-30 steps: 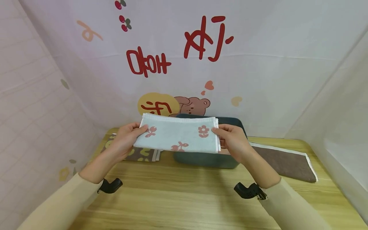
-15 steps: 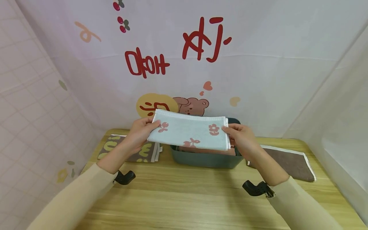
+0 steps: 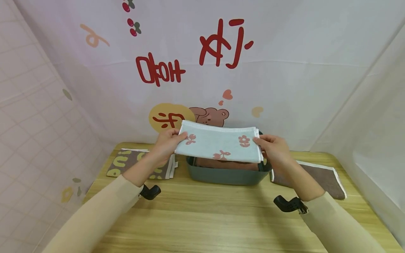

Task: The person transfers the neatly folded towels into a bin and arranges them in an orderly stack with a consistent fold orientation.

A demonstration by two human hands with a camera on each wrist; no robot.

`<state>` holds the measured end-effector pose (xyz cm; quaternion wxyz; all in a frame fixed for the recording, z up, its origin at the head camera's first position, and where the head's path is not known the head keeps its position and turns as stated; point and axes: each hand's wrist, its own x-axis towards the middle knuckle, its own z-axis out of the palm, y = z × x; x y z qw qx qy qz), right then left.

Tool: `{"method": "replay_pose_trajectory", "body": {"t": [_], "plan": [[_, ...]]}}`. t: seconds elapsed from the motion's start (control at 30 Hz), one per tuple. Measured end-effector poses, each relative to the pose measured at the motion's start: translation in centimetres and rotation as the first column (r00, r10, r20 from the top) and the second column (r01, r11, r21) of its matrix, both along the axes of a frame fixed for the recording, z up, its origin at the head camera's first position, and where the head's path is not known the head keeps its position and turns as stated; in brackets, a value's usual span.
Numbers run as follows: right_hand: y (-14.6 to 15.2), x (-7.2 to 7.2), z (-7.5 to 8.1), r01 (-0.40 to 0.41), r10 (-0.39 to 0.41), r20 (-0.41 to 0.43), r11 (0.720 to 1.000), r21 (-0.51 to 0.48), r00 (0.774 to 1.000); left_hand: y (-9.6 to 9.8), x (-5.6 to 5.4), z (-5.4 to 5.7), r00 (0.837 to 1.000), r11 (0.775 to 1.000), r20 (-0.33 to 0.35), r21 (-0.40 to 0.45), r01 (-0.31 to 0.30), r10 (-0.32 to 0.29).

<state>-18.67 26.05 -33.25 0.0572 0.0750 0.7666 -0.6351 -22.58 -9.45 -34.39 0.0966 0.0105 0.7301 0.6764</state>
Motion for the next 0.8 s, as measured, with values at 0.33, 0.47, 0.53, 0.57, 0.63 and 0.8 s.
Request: {"method": "replay_pose_trajectory", "body": {"t": [0.33, 0.47, 0.53, 0.57, 0.63, 0.8], "plan": [[1.4, -1.1, -1.5, 0.031, -0.030, -0.008, 0.998, 0.062, 1.000, 2.2, -0.9, -1.4, 1.000, 1.000, -0.007, -0.012, -0.010, 0.010], [1.8, -1.2, -1.9, 0.040, -0.038, -0.022, 0.992, 0.121, 0.999, 3.2, -1.2, -1.8, 1.000, 1.000, -0.013, -0.010, -0.024, 0.024], [2.0, -1.3, -2.2, 0.039, -0.033, -0.036, 0.983, 0.177, 0.999, 3.6, -1.3, -2.0, 0.999, 0.999, -0.007, -0.024, -0.032, 0.032], [2.1, -1.4, -2.4, 0.038, -0.030, -0.042, 0.978, 0.206, 0.999, 3.7, -1.4, -2.2, 0.999, 0.999, -0.002, -0.039, -0.035, 0.035], [2.1, -1.6, -2.7, 0.039, -0.025, -0.056, 0.963, 0.265, 0.998, 4.1, -1.5, -2.4, 0.999, 0.997, 0.007, -0.069, -0.038, 0.038], [2.2, -2.1, -3.3, 0.045, -0.013, -0.093, 0.936, 0.350, 0.996, 5.0, -1.8, -2.8, 0.999, 0.991, 0.002, -0.132, -0.037, 0.037]]}}
